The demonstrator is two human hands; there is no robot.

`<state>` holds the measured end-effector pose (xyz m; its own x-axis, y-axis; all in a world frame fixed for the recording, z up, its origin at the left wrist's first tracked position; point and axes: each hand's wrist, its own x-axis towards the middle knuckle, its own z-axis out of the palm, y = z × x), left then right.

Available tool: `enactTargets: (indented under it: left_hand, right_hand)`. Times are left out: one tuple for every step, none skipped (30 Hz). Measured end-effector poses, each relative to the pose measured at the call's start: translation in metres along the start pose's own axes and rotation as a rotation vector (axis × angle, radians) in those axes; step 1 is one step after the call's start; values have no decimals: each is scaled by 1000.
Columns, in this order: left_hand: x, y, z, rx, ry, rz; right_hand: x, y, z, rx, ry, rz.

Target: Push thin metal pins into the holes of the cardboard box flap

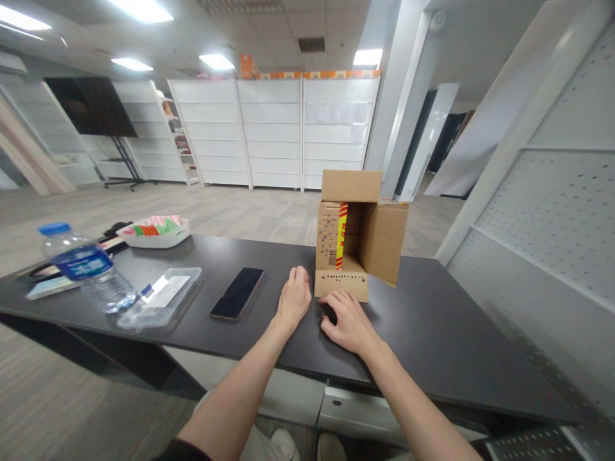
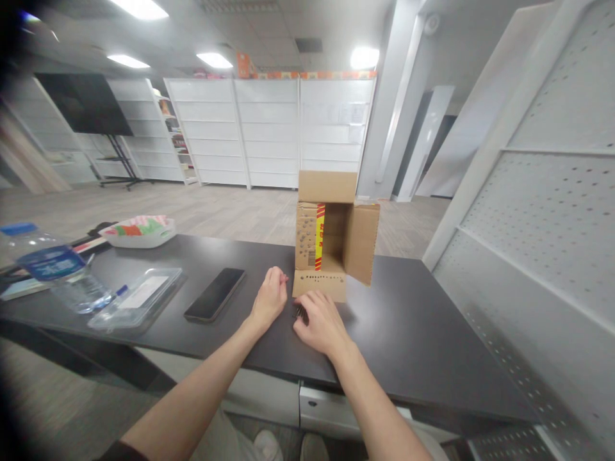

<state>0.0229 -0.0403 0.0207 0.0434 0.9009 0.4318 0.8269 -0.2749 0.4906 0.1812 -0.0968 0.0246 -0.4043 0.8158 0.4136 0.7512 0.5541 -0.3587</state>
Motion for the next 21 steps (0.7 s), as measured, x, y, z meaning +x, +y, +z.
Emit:
enactTargets:
  left_hand:
    - [0,0,0,-2,4,1]
    - [0,-1,0,-3,6,3]
    - [0,-1,0,-5,7,5]
    - [0,-1,0,-7,7,6]
    - [0,-1,0,-8,7,6]
    - [0,0,0,-10,8,5]
    - [0,0,0,-11,8,6]
    - [0,0,0,-13,9,7]
    - [0,0,0,-14,12,8]
    - [0,-1,0,-16,14,9]
    - [0,-1,0,-18,17,11]
    - [1,-1,0,-21,19,13]
    - [1,-2,0,-25,20,14]
    - [0,-2,0,-29,21,15]
    - [0,-2,0,-31,21,17]
    - [0,-2,0,-33,21,18]
    - [0,-1,0,-33,23,18]
    - [0,-1,0,-33,24,18]
    - [0,-1,0,-33,26,18]
    - [0,0,0,-33,28,19]
    - [0,0,0,-34,29,19]
  right_hand:
    - [0,0,0,-9,1,1]
    - [0,-1,0,-18,3,3]
    - [0,-1,0,-29,4,5]
    - [0,-1,0,-38,4,7]
    - [0,-2,0,-47,3,8]
    - [0,-2,1,-54,3,9]
    - [0,-2,1,-60,4,10]
    - [0,-1,2,-65,6,10]
    - [0,-1,2,-70,9,11]
    - [0,-1,3,-74,11,13]
    - [0,-1,3,-77,13,15]
    - [0,0,3,-80,14,17]
    - [0,0,4,-83,14,19]
    - [0,0,4,-84,14,20]
    - [1,0,4,-86,13,21]
    - [1,0,4,-89,12,21]
    - [1,0,3,-91,11,21]
    - [1,0,3,-93,10,19]
    - [1,0,3,-94,10,18]
    - [1,0,3,-94,9,17]
    - [1,0,3,-94,9,15]
